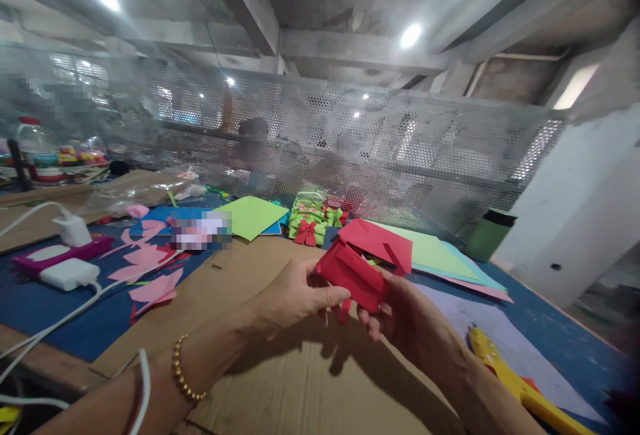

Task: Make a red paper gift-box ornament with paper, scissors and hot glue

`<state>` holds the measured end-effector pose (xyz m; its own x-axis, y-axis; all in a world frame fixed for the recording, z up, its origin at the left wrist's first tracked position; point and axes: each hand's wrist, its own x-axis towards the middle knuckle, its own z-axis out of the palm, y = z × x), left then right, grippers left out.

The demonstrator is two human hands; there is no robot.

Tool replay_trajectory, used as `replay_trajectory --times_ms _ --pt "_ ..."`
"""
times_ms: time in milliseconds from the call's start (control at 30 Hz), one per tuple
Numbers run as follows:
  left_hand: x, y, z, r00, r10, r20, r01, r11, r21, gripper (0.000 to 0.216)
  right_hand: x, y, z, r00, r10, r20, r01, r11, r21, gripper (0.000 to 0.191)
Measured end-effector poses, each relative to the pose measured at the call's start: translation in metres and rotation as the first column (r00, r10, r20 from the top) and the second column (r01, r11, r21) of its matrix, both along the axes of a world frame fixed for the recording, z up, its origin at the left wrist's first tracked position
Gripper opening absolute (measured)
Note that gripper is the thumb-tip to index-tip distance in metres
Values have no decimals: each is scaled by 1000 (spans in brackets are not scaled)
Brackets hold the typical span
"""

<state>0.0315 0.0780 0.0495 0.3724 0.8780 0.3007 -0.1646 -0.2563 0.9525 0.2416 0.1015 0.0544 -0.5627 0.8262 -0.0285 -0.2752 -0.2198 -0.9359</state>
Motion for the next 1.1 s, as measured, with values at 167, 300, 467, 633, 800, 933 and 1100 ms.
replay_trajectory --times_ms 167,300,467,633,800,933,1100 --pt "-6 3 7 1000 21 13 -22 1000 11 36 -2 2 1 996 -69 60 69 998 10 41" --pt "-14 8 10 994 97 -52 -95 995 34 36 -4 4 0 987 -124 103 120 992 41 41" --pt "-16 11 5 987 100 -123 -96 995 35 33 -4 4 -1 979 -130 155 120 990 75 41" --pt "-13 7 8 977 204 -58 -204 979 -1 37 -7 -3 1 968 -136 211 110 986 129 40" --pt "-14 8 8 969 226 -103 -229 973 -24 34 -9 -9 2 950 -133 282 81 979 189 46" --pt "-17 16 4 960 274 -63 -280 949 -143 34 -7 -9 3 961 -178 213 116 954 275 46" --pt "-23 24 2 958 282 58 -263 938 -228 24 -7 -6 3 830 -525 189 340 744 575 36"
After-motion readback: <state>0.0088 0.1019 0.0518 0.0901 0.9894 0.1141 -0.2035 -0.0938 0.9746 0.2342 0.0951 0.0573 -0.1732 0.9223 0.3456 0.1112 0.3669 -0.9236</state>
